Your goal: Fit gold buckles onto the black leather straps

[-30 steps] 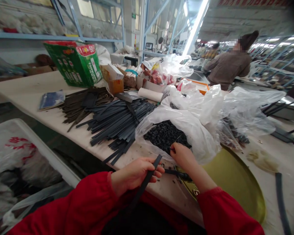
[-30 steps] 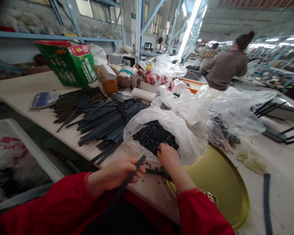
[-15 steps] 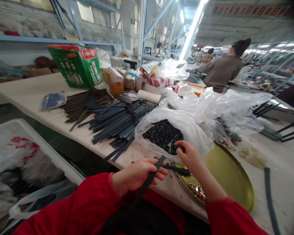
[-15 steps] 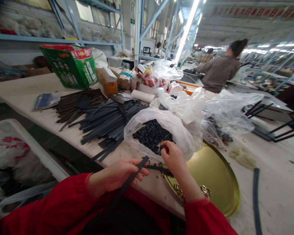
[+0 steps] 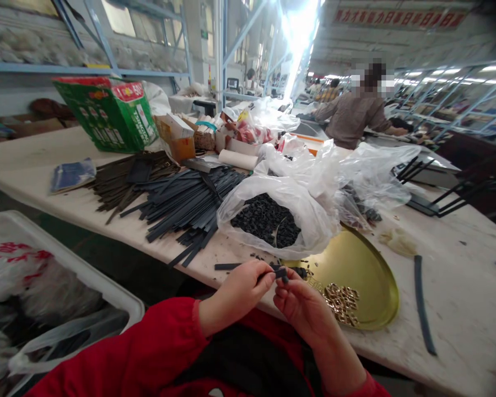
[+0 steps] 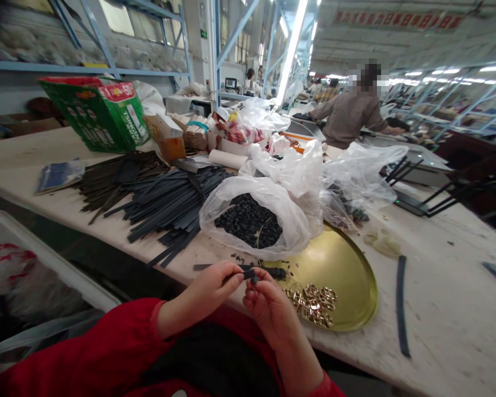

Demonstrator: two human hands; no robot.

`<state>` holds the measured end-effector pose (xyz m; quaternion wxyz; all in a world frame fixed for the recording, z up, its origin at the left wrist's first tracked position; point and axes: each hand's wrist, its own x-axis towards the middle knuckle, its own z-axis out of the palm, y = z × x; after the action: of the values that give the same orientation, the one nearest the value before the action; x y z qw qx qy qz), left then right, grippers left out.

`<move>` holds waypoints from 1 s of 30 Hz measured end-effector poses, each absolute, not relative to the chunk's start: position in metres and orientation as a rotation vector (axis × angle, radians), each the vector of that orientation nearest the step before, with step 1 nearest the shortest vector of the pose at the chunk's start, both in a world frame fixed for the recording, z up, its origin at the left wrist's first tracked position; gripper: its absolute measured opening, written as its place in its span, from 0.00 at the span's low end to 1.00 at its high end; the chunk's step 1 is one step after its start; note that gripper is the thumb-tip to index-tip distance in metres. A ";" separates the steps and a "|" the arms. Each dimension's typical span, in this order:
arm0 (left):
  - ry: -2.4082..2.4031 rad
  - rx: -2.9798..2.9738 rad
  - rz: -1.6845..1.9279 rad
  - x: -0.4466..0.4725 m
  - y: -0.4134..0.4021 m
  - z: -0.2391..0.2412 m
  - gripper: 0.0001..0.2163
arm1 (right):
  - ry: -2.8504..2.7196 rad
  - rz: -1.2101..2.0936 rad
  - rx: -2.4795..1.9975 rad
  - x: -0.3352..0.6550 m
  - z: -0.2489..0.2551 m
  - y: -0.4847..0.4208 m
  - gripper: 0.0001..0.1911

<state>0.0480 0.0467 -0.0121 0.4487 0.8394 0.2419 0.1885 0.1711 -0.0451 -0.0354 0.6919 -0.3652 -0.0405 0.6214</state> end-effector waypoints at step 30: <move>0.708 1.976 0.353 0.041 0.032 -0.028 0.10 | -0.424 1.145 -1.136 0.154 -0.062 -0.069 0.17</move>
<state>0.0411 0.0315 -0.0283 0.4853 0.8117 0.2907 0.1450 0.1545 -0.0685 -0.0616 0.6719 -0.5045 -0.1883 0.5085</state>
